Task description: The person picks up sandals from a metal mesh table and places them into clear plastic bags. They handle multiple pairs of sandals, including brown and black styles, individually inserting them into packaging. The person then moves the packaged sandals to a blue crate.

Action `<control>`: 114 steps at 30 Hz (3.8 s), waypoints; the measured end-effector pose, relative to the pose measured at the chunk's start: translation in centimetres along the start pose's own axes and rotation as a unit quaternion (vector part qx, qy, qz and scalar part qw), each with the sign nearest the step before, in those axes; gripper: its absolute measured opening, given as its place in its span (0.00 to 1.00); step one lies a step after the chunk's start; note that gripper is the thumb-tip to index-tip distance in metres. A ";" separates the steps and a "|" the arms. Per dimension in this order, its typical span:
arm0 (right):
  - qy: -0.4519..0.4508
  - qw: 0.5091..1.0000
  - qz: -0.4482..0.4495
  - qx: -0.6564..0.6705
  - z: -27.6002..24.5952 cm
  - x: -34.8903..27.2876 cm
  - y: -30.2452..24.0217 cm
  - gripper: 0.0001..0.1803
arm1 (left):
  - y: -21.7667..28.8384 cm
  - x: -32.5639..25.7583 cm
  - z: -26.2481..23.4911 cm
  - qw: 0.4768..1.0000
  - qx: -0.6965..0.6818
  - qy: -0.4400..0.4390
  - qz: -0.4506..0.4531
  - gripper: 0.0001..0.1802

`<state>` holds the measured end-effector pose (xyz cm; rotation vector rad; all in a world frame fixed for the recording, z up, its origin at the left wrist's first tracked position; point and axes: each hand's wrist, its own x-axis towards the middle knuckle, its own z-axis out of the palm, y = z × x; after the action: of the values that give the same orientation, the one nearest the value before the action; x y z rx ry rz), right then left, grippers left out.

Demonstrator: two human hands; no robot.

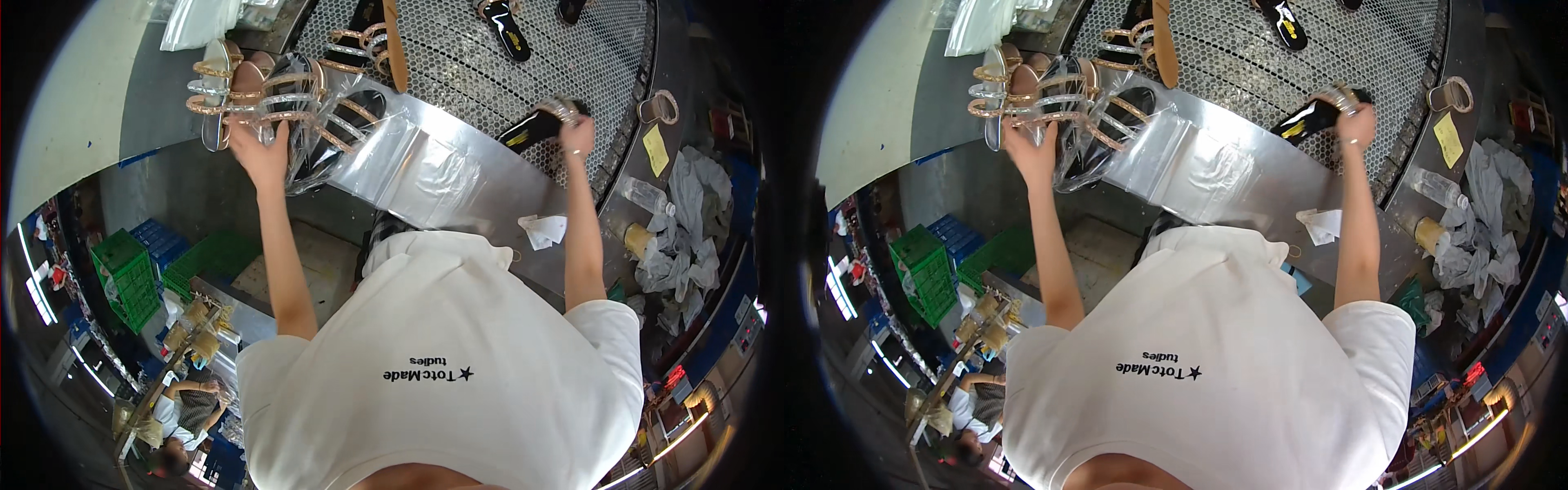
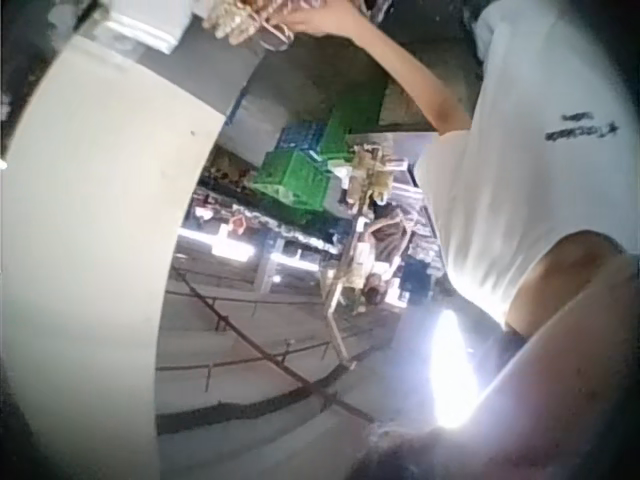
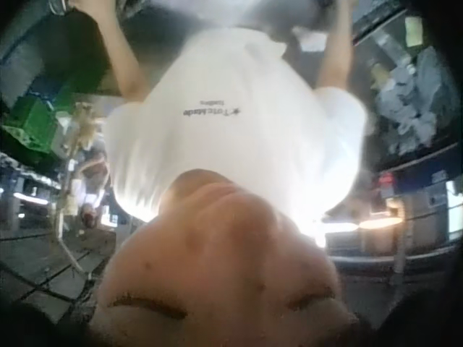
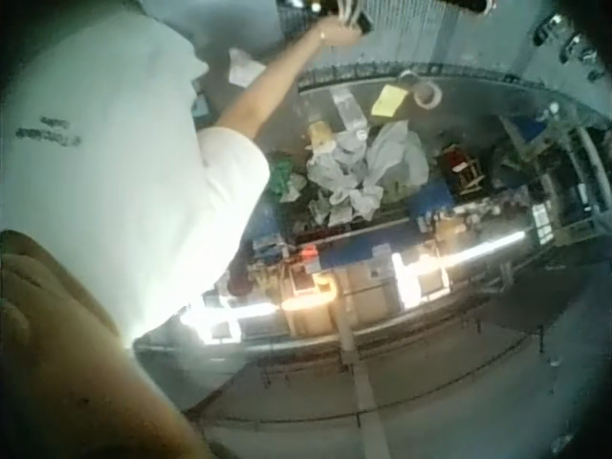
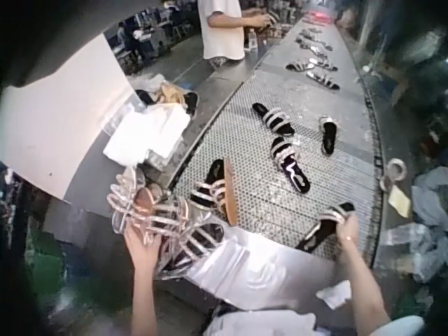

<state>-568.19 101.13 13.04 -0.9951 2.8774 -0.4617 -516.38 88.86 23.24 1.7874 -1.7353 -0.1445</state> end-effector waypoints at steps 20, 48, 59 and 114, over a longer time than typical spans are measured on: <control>-0.038 0.969 -0.191 0.153 -8.0 -16.3 4.4 0.22 | 12.9 -26.0 13.6 0.869 -0.277 -0.383 0.143 0.10; -0.351 0.795 -0.119 0.480 -5.5 -25.0 -8.2 0.10 | 10.9 -19.6 1.9 0.696 -0.534 -0.365 -0.312 0.07; -0.327 0.814 -0.058 0.476 -4.9 -23.7 -5.7 0.08 | 11.2 -16.8 -0.4 0.330 -0.777 -0.321 -0.430 0.06; -0.485 0.615 0.147 0.604 -6.9 -25.2 -8.0 0.26 | 11.9 -16.1 -2.3 0.897 -0.346 -0.275 -0.004 0.22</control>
<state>-544.63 112.33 21.04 -0.2584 1.1552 -1.1065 -527.54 105.56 25.50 1.2688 -1.7105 -1.2128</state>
